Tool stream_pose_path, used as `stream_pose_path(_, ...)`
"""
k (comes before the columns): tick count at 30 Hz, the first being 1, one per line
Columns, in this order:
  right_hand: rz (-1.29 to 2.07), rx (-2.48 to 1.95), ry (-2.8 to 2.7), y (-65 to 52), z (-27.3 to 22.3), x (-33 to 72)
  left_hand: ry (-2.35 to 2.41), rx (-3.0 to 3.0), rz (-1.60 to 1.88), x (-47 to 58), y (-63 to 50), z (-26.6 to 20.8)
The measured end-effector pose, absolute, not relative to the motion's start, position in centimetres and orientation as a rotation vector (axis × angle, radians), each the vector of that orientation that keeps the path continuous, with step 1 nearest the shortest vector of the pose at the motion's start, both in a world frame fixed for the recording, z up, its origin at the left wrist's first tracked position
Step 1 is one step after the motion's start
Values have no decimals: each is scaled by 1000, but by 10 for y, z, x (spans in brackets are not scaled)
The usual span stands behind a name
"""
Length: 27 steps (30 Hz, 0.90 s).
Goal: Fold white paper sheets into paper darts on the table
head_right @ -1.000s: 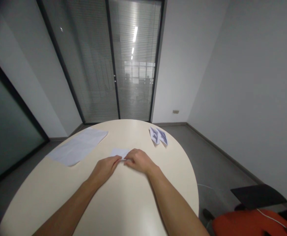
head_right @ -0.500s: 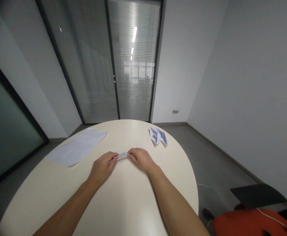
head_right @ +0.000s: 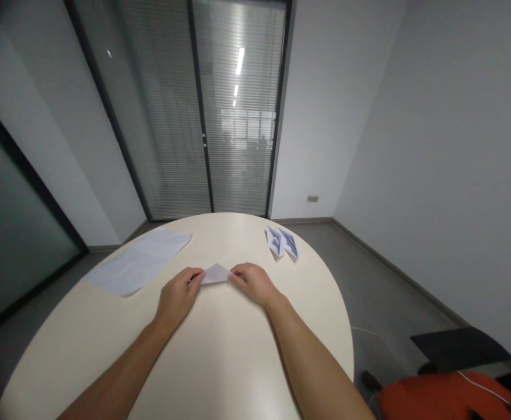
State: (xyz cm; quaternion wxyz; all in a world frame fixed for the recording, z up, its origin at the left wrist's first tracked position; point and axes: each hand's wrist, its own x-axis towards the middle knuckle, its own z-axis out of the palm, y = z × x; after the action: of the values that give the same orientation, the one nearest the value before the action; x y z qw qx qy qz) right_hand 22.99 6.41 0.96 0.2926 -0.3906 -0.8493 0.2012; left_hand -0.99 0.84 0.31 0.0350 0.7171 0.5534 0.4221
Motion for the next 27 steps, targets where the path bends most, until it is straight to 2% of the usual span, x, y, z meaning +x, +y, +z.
stream_pose_path(27,396,-951,-1990,62,17,229,1635,2066,1561,-15,10,1)
